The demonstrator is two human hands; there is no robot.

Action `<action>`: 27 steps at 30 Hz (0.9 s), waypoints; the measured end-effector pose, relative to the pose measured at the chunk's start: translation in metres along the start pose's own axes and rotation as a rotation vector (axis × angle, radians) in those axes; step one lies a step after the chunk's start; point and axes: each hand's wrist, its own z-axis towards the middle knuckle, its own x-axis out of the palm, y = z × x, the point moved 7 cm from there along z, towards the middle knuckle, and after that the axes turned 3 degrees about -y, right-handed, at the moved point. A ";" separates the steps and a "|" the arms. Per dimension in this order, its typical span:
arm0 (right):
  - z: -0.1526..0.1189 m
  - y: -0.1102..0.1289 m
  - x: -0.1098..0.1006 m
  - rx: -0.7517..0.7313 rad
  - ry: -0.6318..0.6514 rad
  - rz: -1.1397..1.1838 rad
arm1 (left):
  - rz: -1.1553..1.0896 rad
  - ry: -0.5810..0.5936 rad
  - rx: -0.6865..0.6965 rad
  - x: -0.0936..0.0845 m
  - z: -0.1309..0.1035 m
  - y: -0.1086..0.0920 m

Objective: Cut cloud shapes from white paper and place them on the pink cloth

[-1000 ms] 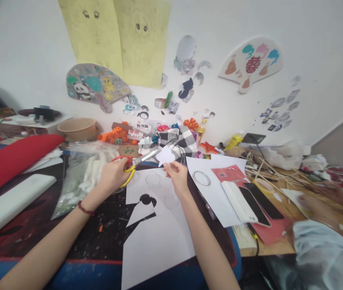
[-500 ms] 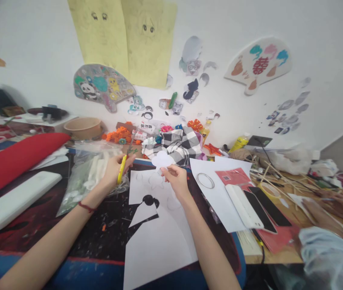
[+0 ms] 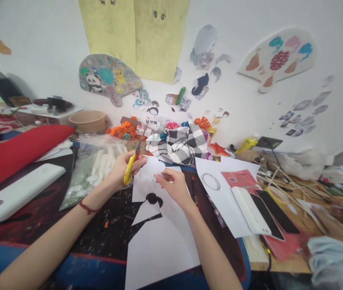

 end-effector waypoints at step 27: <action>0.004 -0.010 -0.006 0.072 0.009 0.096 | -0.009 -0.102 0.056 -0.018 0.007 0.003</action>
